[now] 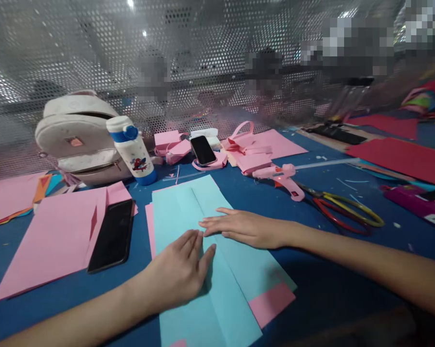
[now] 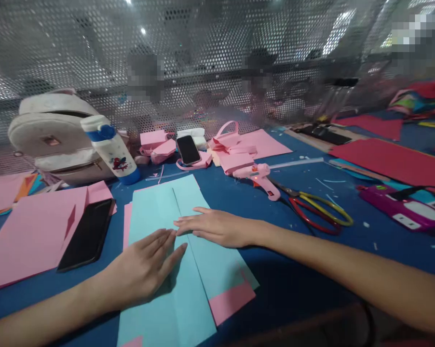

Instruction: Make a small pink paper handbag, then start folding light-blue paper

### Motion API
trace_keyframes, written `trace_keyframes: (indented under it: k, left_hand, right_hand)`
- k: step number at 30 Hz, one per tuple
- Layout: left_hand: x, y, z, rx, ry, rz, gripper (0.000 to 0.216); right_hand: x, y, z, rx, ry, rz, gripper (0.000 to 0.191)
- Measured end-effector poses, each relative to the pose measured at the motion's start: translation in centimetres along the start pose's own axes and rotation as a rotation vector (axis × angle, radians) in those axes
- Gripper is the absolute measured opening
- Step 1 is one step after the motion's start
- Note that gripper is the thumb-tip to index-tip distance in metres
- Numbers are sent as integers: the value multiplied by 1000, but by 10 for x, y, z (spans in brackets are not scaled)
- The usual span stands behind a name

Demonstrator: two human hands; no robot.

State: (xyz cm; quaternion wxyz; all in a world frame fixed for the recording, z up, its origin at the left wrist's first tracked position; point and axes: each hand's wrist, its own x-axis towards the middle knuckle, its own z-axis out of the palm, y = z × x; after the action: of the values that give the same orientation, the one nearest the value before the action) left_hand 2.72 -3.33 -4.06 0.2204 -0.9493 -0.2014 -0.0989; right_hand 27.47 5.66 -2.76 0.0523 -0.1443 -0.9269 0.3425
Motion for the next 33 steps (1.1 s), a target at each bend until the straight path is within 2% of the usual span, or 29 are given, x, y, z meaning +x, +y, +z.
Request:
trace_keyframes:
  k: [4, 7, 9, 13, 16, 19, 24, 29, 33]
  left_hand:
    - [8, 7, -12, -282, -105, 76, 47]
    - [11, 15, -18, -363, -174, 115, 51]
    - [11, 23, -15, -346, -132, 132, 47]
    - [6, 39, 3, -236, 91, 164, 37]
    - [5, 42, 7, -175, 128, 205, 37]
    - [8, 36, 1, -173, 102, 229, 39]
    - [11, 27, -10, -237, -14, 312, 43]
    - [8, 31, -11, -315, -29, 279, 43]
    - [6, 30, -21, -506, -129, 252, 47]
  right_hand:
    - [-2, 4, 8, -77, 48, 15, 49]
    - [-3, 5, 9, -98, 33, 1, 51]
    - [-3, 6, 9, -92, 29, -22, 52]
    - [-5, 8, 9, -77, 28, -47, 53]
    - [-5, 9, 10, -101, 2, -61, 50]
    - [0, 11, 10, -177, -18, -50, 50]
    - [19, 27, 4, -333, 49, 41, 58]
    - [50, 46, -3, -575, 125, 103, 58]
    - [75, 60, -12, -782, 171, 128, 56]
